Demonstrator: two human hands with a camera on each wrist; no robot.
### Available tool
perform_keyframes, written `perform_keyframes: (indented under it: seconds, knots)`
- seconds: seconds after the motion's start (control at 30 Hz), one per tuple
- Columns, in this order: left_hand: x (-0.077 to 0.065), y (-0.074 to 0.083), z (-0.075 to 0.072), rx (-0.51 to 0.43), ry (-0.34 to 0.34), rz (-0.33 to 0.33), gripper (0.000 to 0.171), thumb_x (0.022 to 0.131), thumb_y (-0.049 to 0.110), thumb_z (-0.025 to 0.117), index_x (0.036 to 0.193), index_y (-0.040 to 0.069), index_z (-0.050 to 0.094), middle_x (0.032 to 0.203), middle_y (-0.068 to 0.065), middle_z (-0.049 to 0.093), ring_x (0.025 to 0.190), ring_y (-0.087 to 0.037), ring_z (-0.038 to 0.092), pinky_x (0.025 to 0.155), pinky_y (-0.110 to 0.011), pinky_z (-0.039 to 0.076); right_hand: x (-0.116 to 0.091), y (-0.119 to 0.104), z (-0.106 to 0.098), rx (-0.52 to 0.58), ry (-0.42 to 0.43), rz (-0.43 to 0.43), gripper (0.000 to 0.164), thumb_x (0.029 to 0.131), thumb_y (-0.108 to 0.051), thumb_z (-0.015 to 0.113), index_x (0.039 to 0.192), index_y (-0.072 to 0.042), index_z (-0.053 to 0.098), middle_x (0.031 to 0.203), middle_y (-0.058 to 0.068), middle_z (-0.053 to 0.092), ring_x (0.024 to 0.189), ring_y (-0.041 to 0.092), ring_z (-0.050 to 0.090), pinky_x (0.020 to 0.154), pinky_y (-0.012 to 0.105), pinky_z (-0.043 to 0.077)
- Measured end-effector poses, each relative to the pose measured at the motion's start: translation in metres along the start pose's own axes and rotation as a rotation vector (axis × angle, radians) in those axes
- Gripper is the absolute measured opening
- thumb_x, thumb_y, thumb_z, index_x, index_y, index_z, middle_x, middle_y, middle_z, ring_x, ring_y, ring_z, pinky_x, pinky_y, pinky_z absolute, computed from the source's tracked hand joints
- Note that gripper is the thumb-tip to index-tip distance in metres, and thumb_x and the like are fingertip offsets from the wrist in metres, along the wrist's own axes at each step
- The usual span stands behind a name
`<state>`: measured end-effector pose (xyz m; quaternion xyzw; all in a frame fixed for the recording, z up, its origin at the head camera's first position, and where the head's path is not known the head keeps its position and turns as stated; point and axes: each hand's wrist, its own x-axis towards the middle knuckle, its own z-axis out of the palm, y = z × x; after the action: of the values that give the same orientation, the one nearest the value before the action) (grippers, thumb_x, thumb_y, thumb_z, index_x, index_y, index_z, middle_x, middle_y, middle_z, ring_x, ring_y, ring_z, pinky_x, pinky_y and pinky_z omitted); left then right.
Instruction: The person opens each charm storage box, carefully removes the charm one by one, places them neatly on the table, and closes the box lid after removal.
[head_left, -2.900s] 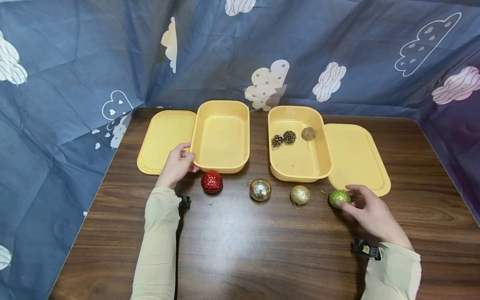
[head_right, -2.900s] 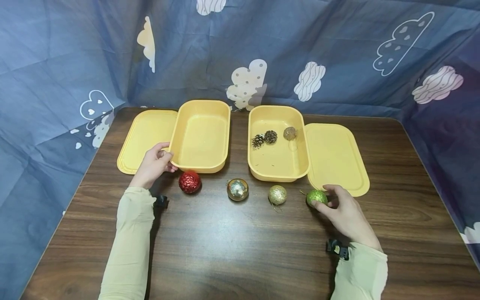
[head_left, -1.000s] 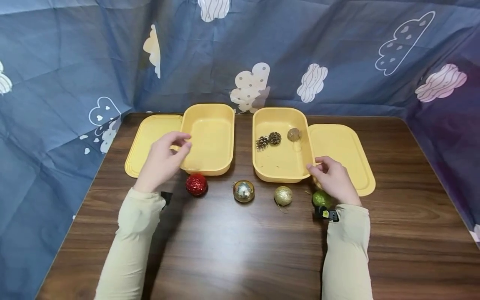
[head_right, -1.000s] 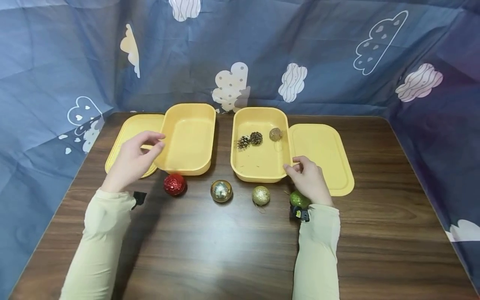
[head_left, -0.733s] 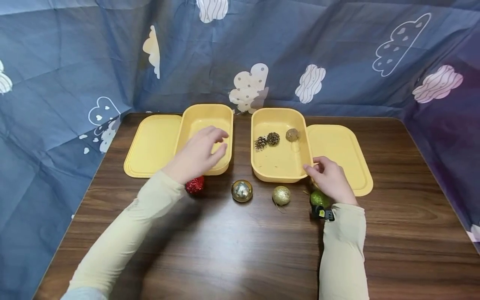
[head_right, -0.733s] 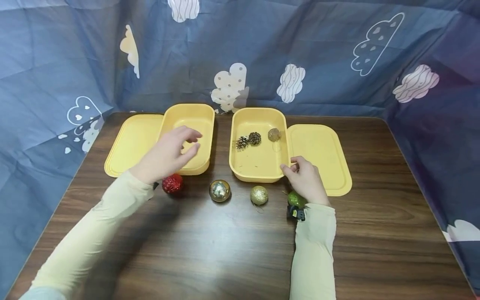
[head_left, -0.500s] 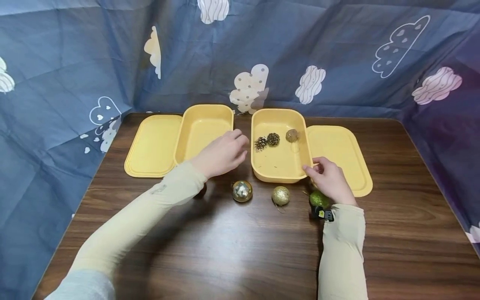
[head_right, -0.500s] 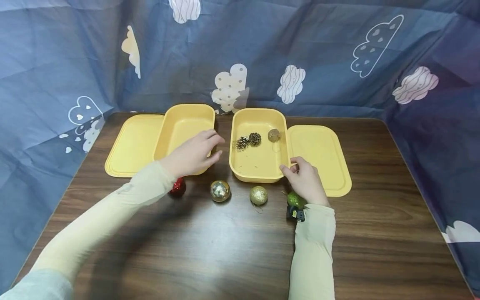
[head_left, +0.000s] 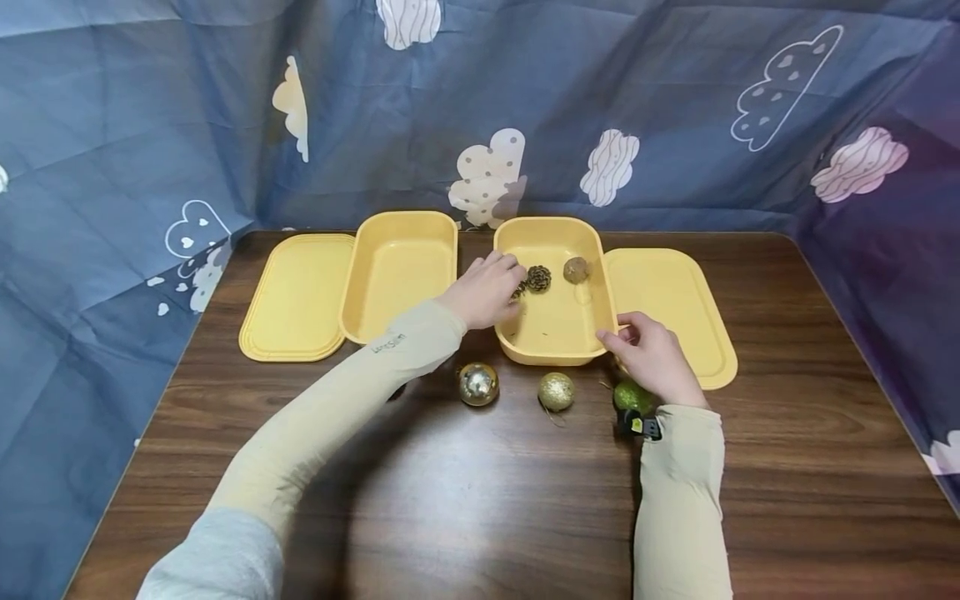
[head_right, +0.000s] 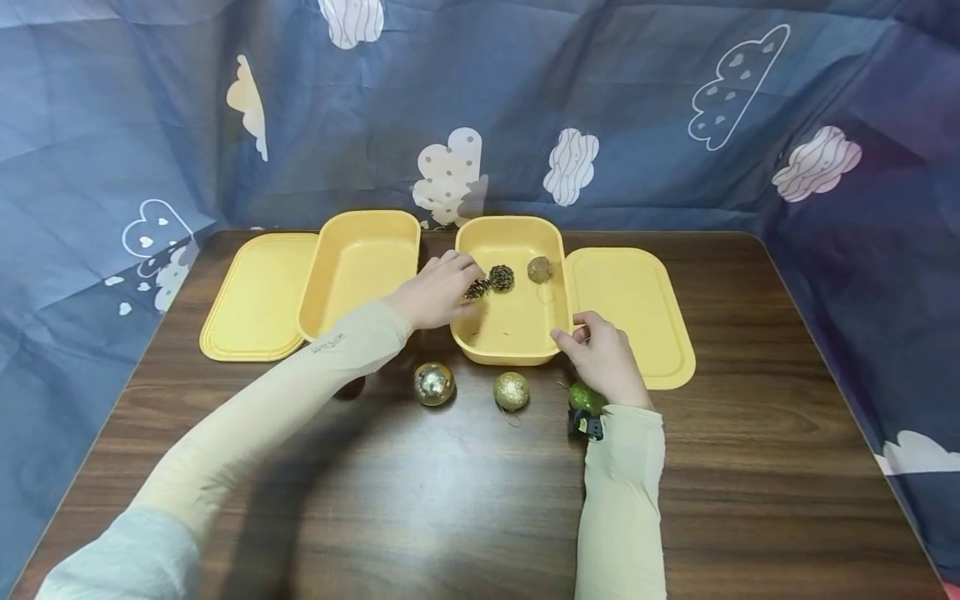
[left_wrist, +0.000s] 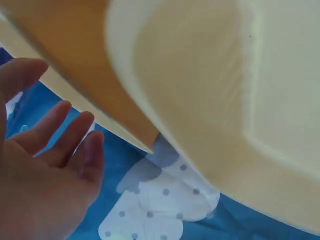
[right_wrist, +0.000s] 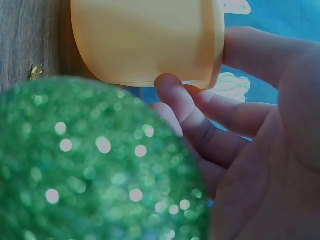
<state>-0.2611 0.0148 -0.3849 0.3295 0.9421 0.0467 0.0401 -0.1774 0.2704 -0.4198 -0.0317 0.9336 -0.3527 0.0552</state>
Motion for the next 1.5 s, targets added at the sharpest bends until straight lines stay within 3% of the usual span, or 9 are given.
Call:
perform_keyframes:
  seconds: [0.2, 0.43, 0.6, 0.73, 0.87, 1.17, 1.5]
  knots:
    - [0.015, -0.003, 0.004, 0.012, -0.093, -0.059, 0.049, 0.092, 0.027, 0.061, 0.135, 0.006, 0.050, 0.130, -0.009, 0.052, 0.121, -0.026, 0.046, 0.098, -0.041, 0.041, 0.000, -0.001, 0.000, 0.004, -0.002, 0.008, 0.052, 0.096, -0.039, 0.056, 0.126, 0.004, 0.053, 0.095, 0.019, 0.066, 0.067, 0.016, 0.060, 0.065, 0.029, 0.048]
    - [0.020, -0.002, 0.008, 0.014, -0.242, -0.074, 0.057, 0.093, 0.023, 0.057, 0.146, 0.013, 0.038, 0.150, -0.007, 0.038, 0.139, -0.025, 0.033, 0.113, -0.048, 0.031, 0.000, 0.000, -0.001, -0.001, -0.005, 0.009, 0.053, 0.096, -0.039, 0.056, 0.127, 0.004, 0.053, 0.095, 0.019, 0.066, 0.066, 0.016, 0.059, 0.064, 0.029, 0.047]
    - [0.022, -0.001, 0.011, 0.007, -0.260, -0.053, 0.048, 0.095, 0.021, 0.051, 0.143, 0.016, 0.042, 0.150, -0.009, 0.039, 0.137, -0.027, 0.036, 0.110, -0.047, 0.034, 0.000, 0.000, -0.001, 0.000, -0.006, 0.010, 0.054, 0.096, -0.040, 0.056, 0.126, 0.005, 0.053, 0.095, 0.019, 0.066, 0.067, 0.015, 0.060, 0.065, 0.029, 0.047]
    - [0.022, 0.000, 0.011, 0.011, -0.280, -0.038, 0.043, 0.099, 0.024, 0.048, 0.141, 0.017, 0.047, 0.138, -0.009, 0.045, 0.126, -0.025, 0.042, 0.102, -0.043, 0.038, -0.001, 0.000, -0.001, -0.002, -0.004, 0.014, 0.054, 0.096, -0.040, 0.056, 0.126, 0.005, 0.054, 0.097, 0.020, 0.067, 0.068, 0.016, 0.060, 0.066, 0.029, 0.047]
    - [0.023, 0.001, 0.010, 0.015, -0.321, -0.037, 0.042, 0.098, 0.024, 0.050, 0.140, 0.022, 0.050, 0.130, -0.007, 0.045, 0.117, -0.023, 0.041, 0.095, -0.039, 0.037, 0.000, 0.000, -0.002, -0.004, -0.008, 0.014, 0.054, 0.096, -0.040, 0.056, 0.126, 0.005, 0.053, 0.097, 0.020, 0.066, 0.069, 0.016, 0.060, 0.065, 0.029, 0.047]
    - [0.023, 0.006, 0.011, 0.026, -0.387, -0.061, 0.051, 0.090, 0.015, 0.060, 0.139, 0.028, 0.051, 0.132, -0.005, 0.045, 0.116, -0.022, 0.038, 0.095, -0.039, 0.031, -0.001, 0.000, -0.002, -0.005, -0.003, 0.009, 0.051, 0.096, -0.037, 0.057, 0.125, 0.005, 0.054, 0.096, 0.020, 0.067, 0.066, 0.016, 0.059, 0.064, 0.029, 0.047]
    - [0.024, 0.007, 0.010, 0.039, -0.366, -0.053, 0.030, 0.085, 0.016, 0.065, 0.114, 0.021, 0.062, 0.123, -0.004, 0.049, 0.114, -0.023, 0.041, 0.096, -0.040, 0.032, -0.001, -0.001, -0.003, -0.004, -0.013, 0.014, 0.052, 0.096, -0.038, 0.056, 0.125, 0.005, 0.053, 0.096, 0.021, 0.068, 0.065, 0.013, 0.060, 0.065, 0.028, 0.047]
